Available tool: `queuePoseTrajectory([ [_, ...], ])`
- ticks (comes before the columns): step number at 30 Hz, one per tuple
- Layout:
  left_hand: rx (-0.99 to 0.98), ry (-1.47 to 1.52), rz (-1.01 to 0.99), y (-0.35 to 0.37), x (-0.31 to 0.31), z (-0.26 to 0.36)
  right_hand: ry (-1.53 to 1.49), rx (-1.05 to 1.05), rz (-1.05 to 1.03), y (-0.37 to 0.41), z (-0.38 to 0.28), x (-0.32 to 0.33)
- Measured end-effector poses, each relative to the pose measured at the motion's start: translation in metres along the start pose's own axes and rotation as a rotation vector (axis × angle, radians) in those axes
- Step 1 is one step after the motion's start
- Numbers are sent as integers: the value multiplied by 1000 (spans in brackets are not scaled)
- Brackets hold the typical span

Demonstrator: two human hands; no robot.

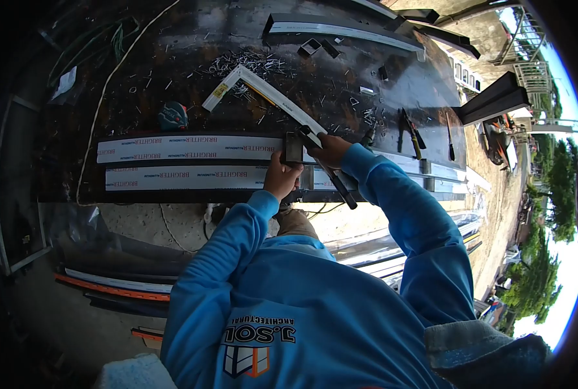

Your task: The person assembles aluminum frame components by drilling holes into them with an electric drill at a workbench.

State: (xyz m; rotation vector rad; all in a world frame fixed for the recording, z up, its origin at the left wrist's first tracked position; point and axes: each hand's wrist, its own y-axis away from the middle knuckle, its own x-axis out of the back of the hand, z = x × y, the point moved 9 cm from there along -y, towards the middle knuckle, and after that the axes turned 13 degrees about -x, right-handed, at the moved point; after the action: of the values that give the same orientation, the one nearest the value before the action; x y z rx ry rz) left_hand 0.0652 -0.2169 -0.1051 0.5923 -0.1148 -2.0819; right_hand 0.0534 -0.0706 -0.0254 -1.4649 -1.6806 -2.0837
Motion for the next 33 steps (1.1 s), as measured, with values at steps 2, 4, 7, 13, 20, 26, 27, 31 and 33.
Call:
queuePoseTrajectory([
  [2, -18, -7, -2, 0, -1, -3, 12, 15, 33, 3, -5, 1],
  [4, -37, -15, 2, 1, -1, 1, 26, 36, 63, 5, -7, 5],
  [7, -8, -13, 18, 1, 4, -3, 16, 6, -6, 3, 0, 1],
  [13, -12, -38, 6, -1, 4, -8, -99, -9, 18, -8, 6, -8],
  [20, 85, -196, 63, 47, -30, -18, -37, -37, -133, -14, 0, -21],
  [26, 247, -28, -498, 68, -84, -45, -195, -73, -12, -11, 7, -29],
  [27, 112, -84, -686, 60, -82, -70, -216, 40, 28, -22, 4, -38],
  [31, 479, 319, -432, 85, -102, -38, -739, -210, -149, 20, 67, -54],
  [33, 495, 300, -373, 77, -93, -46, -860, -277, -107, 48, 99, -59],
])
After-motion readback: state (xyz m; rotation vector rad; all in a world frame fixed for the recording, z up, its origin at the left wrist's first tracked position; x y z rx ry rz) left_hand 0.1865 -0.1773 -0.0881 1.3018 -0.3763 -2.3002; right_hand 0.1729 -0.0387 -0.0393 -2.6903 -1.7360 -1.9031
